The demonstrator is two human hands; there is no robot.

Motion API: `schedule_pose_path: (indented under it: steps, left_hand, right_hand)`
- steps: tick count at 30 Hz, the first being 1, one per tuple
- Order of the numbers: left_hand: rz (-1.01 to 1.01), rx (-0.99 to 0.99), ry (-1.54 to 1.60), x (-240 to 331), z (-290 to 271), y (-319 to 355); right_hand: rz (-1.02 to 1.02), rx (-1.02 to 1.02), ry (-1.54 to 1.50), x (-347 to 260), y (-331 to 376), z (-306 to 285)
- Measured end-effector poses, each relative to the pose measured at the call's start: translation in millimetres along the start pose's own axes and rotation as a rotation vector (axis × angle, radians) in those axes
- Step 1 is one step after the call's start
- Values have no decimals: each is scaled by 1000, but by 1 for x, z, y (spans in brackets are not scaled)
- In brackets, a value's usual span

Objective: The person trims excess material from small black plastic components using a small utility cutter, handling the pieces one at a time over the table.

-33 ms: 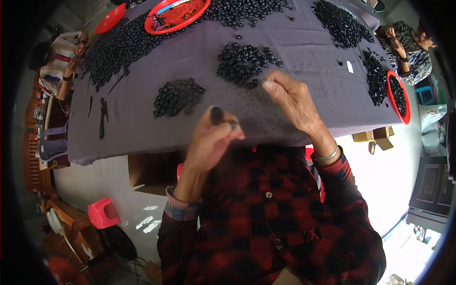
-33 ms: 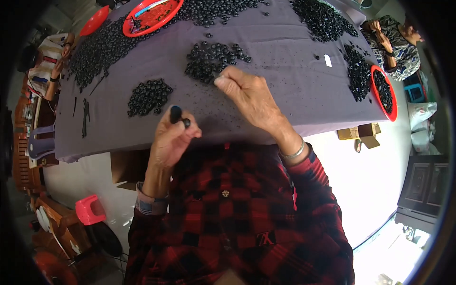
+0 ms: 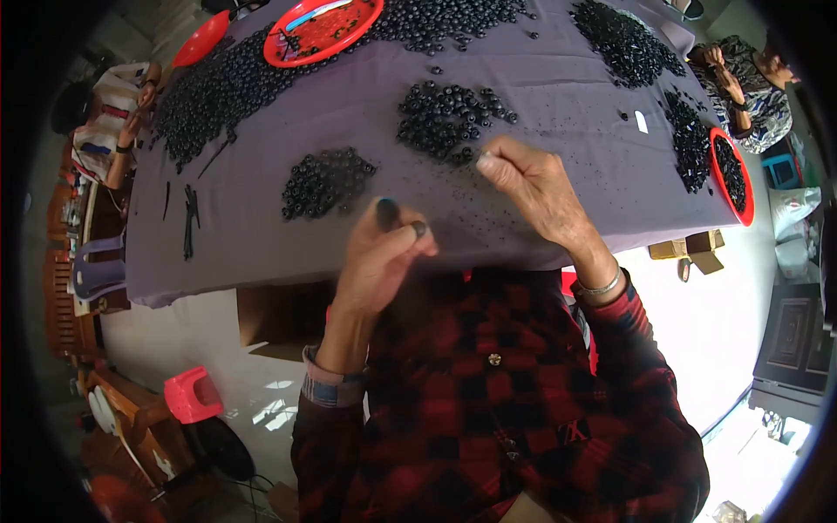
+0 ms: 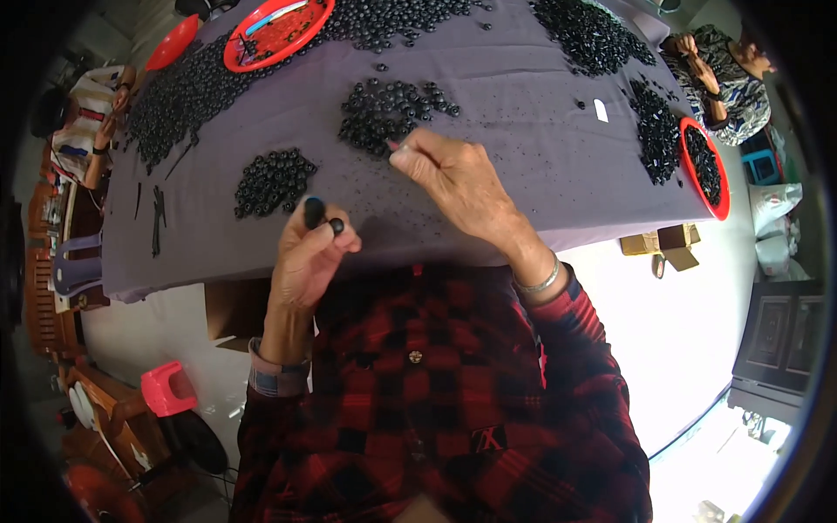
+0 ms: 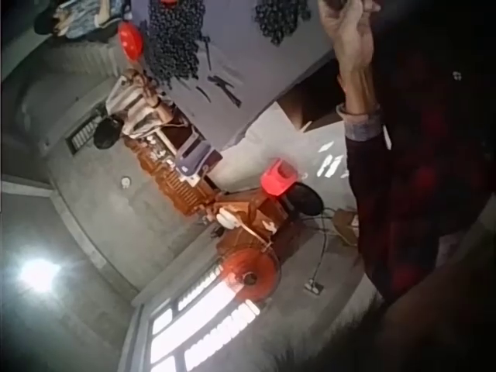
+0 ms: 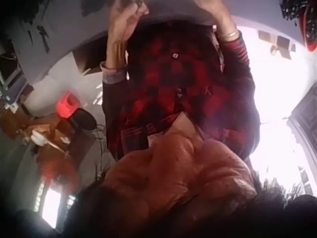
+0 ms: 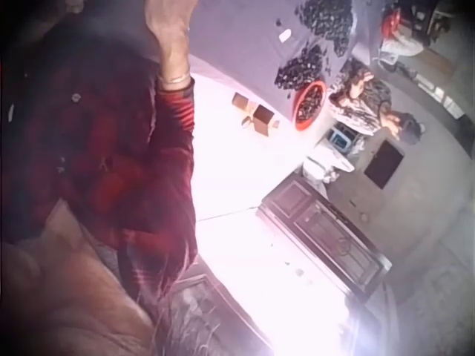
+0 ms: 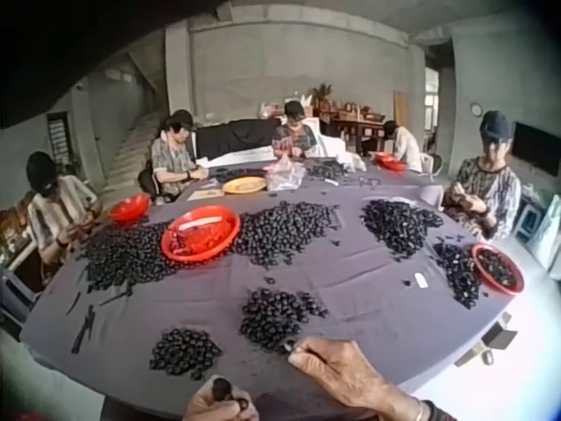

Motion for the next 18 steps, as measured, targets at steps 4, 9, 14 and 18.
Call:
schedule_pose_path:
  steps: [4, 9, 14, 18]
  left_hand:
    - [102, 211, -418, 22, -55, -2]
    - [141, 540, -1123, 46, -94, 1]
    - [147, 627, -1205, 53, -105, -4]
    - [245, 667, -1298, 62, -89, -8]
  right_hand:
    - [-5, -19, 302, 15, -7, -9]
    - [-84, 60, 536, 35, -15, -13]
    - [-121, -78, 568, 43, -33, 16]
    - [-97, -108, 650, 55, -41, 22]
Point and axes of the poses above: each hand's wrist, its own y-axis away from the middle knuckle, its own z-axis out of the palm, x = y × z, the point moved 8 cm from there along -y, towards the middle knuckle, and after that the axes turned 7 degrees about -y, right-handed, at the moved point
